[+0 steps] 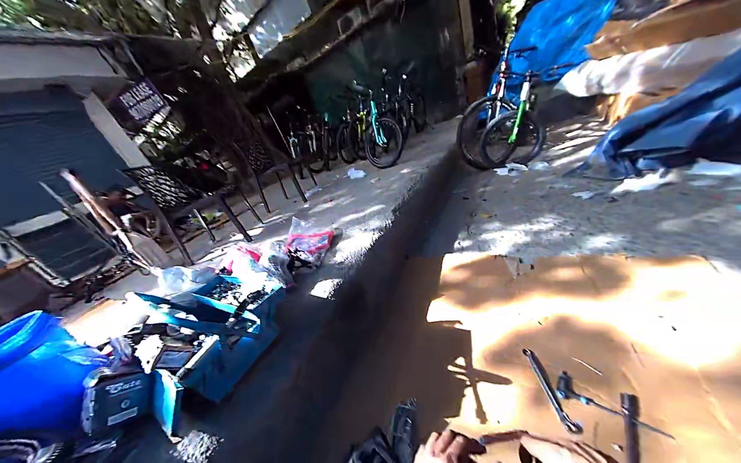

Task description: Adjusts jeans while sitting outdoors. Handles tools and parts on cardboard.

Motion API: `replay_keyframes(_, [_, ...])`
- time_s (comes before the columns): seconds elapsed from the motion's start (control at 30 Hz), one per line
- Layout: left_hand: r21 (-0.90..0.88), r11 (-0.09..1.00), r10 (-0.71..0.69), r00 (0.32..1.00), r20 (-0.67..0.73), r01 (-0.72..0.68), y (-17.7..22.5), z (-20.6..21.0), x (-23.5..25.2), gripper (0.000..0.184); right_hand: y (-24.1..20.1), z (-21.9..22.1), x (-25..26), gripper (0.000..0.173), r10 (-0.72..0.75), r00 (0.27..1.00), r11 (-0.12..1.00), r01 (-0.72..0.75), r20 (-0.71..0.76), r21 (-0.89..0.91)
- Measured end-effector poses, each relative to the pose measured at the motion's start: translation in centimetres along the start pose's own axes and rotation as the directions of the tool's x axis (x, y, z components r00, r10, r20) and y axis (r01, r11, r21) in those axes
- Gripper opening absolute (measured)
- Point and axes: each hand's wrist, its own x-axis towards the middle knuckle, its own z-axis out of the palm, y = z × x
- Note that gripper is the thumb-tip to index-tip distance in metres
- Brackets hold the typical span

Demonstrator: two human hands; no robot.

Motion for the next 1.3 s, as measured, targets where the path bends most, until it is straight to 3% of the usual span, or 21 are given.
replay_keyframes(0.1, [-0.219,0.975,-0.040,0.999,-0.035,0.031,-0.8,0.3,0.1,0.043,2.3,0.9,0.0,0.031,0.037,0.999,0.999,-0.037,-0.011,0.013])
replay_keyframes(0.17, [-0.495,0.869,-0.060,0.994,-0.096,0.004,-2.0,-0.2,0.3,0.035,3.4,0.7,-0.6,0.034,0.064,0.998,0.996,-0.065,0.017,0.063])
replay_keyframes(0.23, [-0.673,0.737,-0.189,0.973,-0.129,0.054,-4.5,-0.8,0.6,0.030,4.6,0.8,-1.3,0.036,0.073,0.997,0.989,-0.068,-0.032,0.129])
replay_keyframes(0.3, [-0.746,0.636,-0.414,0.903,-0.113,0.198,-7.9,-1.3,0.2,0.036,5.6,0.7,-1.8,0.034,0.078,0.995,0.982,-0.064,-0.069,0.177])
replay_keyframes(0.4, [-0.799,0.444,-0.703,0.710,-0.029,0.406,-13.7,-1.4,-3.1,0.062,7.1,1.0,-1.9,0.029,0.115,0.989,0.968,-0.092,-0.089,0.236])
replay_keyframes(0.47, [-0.728,0.412,-0.788,0.616,0.019,0.549,-17.2,-0.5,-6.6,0.071,8.5,1.4,-1.7,0.028,0.120,0.987,0.963,-0.089,-0.109,0.253])
replay_keyframes(0.5, [-0.642,0.453,-0.796,0.606,0.021,0.618,-18.7,0.3,-8.3,0.067,9.1,1.5,-1.5,0.029,0.113,0.987,0.964,-0.081,-0.112,0.252])
replay_keyframes(0.57, [-0.415,0.581,-0.752,0.657,0.056,0.700,-21.3,1.9,-11.3,0.048,10.0,2.1,-0.9,0.031,0.086,0.990,0.975,-0.060,-0.116,0.214])
replay_keyframes(0.63, [-0.175,0.688,-0.692,0.709,0.134,0.704,-23.1,4.1,-13.1,0.043,10.3,2.3,-0.3,0.032,0.057,0.995,0.988,-0.044,-0.086,0.145])
replay_keyframes(0.7, [-0.015,0.736,-0.668,0.730,0.146,0.677,-23.6,6.4,-13.1,0.049,10.1,2.3,0.3,0.032,0.062,0.997,0.995,-0.058,-0.044,0.084])
replay_keyframes(0.77, [0.070,0.788,-0.614,0.789,0.014,0.612,-24.2,8.1,-11.4,0.058,9.4,2.0,0.8,0.032,0.088,0.996,0.995,-0.087,-0.016,0.052])
replay_keyframes(0.83, [0.157,0.803,-0.563,0.819,-0.115,0.574,-25.6,8.9,-8.9,0.080,8.3,1.6,1.0,0.032,0.127,0.992,0.991,-0.128,0.023,0.038])
replay_keyframes(0.87, [0.187,0.780,-0.578,0.802,-0.153,0.597,-26.6,8.9,-7.5,0.089,7.9,1.5,1.1,0.033,0.143,0.989,0.989,-0.144,0.038,0.031])
replay_keyframes(0.93, [0.225,0.657,-0.719,0.688,-0.100,0.720,-27.8,8.2,-5.0,0.093,7.3,1.2,1.0,0.035,0.164,0.984,0.986,-0.166,0.065,0.024])
replay_keyframes(1.0, [0.290,0.559,-0.817,0.576,0.035,0.777,-28.8,6.8,-3.1,0.069,7.3,1.2,1.1,0.036,0.157,0.986,0.986,-0.159,0.048,0.043])
replay_keyframes(1.03, [0.324,0.550,-0.825,0.561,0.067,0.770,-29.2,6.2,-2.5,0.053,7.4,1.2,1.1,0.036,0.155,0.987,0.986,-0.157,0.042,0.052])
replay_keyframes(1.13, [0.342,0.581,-0.788,0.616,0.009,0.738,-28.6,4.6,-2.0,0.039,7.7,1.5,1.2,0.036,0.137,0.990,0.988,-0.139,0.034,0.062])
replay_keyframes(1.3, [0.166,0.666,-0.707,0.686,-0.172,0.728,-26.5,0.2,-2.6,0.052,7.9,1.9,1.3,0.035,0.125,0.991,0.991,-0.127,0.035,0.049])
